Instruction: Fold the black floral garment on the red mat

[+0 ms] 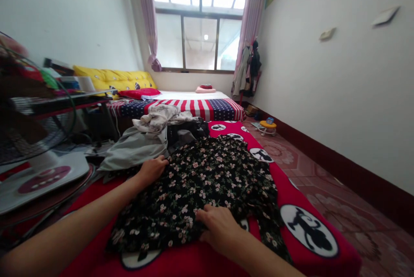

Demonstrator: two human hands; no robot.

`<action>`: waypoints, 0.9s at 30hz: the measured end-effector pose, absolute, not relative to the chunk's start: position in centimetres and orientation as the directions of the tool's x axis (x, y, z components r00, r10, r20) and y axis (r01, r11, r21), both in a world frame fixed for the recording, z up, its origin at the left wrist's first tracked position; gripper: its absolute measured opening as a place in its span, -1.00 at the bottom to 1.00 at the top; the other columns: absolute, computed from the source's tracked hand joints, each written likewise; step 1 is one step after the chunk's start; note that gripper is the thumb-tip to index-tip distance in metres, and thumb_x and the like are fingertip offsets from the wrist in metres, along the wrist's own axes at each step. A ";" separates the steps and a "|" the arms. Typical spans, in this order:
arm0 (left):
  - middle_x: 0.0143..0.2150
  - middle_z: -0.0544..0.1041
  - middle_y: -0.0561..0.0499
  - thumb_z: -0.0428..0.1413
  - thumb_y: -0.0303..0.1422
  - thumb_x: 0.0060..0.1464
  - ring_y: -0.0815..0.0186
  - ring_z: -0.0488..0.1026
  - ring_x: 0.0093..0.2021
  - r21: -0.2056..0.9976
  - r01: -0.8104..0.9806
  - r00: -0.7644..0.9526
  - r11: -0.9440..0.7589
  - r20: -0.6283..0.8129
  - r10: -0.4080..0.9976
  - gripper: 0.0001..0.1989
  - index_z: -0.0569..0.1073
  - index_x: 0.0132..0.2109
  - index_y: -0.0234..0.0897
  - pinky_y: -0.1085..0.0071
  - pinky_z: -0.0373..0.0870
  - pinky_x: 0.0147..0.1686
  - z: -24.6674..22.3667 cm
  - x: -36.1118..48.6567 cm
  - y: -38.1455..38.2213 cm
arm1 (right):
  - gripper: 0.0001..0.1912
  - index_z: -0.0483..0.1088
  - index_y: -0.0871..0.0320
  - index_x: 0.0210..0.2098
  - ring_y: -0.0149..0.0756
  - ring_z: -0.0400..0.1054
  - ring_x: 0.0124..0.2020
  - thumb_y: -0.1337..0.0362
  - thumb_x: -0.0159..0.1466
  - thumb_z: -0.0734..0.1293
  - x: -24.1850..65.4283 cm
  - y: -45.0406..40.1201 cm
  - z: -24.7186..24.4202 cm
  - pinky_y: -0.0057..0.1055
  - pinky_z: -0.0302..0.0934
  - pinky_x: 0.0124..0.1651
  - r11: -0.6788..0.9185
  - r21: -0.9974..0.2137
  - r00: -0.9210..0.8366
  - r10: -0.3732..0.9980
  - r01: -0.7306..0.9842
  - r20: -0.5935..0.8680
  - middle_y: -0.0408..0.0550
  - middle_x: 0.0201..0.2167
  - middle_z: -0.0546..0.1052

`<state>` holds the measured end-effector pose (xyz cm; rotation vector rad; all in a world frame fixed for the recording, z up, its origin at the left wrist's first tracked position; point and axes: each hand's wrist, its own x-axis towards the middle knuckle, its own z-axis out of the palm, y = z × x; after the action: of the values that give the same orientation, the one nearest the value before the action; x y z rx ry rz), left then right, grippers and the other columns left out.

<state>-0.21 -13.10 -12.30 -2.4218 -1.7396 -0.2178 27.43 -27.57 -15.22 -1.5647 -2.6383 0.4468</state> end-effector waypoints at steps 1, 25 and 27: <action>-0.17 0.51 -0.16 -0.09 -0.45 0.17 0.18 0.51 -0.26 -0.029 0.951 0.306 -0.307 0.221 0.926 -0.70 0.52 -0.11 -0.28 0.33 0.35 -0.27 -11.6 -0.6 -12.7 | -0.69 0.48 0.00 -0.12 -0.19 0.43 -0.20 0.22 0.12 0.36 27.2 -27.5 -15.0 -0.41 0.14 -0.21 0.460 -0.273 -0.501 0.859 0.845 -0.103 -0.09 -0.19 0.53; -0.01 0.49 -0.03 0.02 -0.07 0.17 0.19 0.44 -0.01 0.322 0.749 0.515 -0.579 0.267 0.814 -0.66 0.55 -0.14 -0.16 0.35 0.32 0.06 -14.4 -3.9 -22.2 | -0.78 0.47 0.08 -0.29 -0.25 0.40 -0.37 0.10 0.14 0.39 37.7 -33.6 -10.3 -0.43 0.00 -0.38 -0.084 -0.179 0.061 0.990 0.980 -0.130 -0.09 -0.45 0.53; -0.01 0.50 -0.02 0.04 -0.01 0.14 0.20 0.46 -0.03 0.367 0.729 0.522 -0.578 0.250 0.816 -0.62 0.55 -0.11 -0.14 0.37 0.36 0.03 -16.2 -4.1 -24.4 | -0.80 0.46 0.07 -0.35 -0.24 0.40 -0.37 0.11 0.10 0.41 40.0 -36.1 -11.3 -0.43 -0.04 -0.40 -0.187 -0.128 0.161 0.968 0.974 -0.190 -0.11 -0.46 0.53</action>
<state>-4.05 -24.41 -16.21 -2.9245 -1.5080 -0.6766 40.05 -36.06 -11.28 -2.4116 -2.0181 0.3635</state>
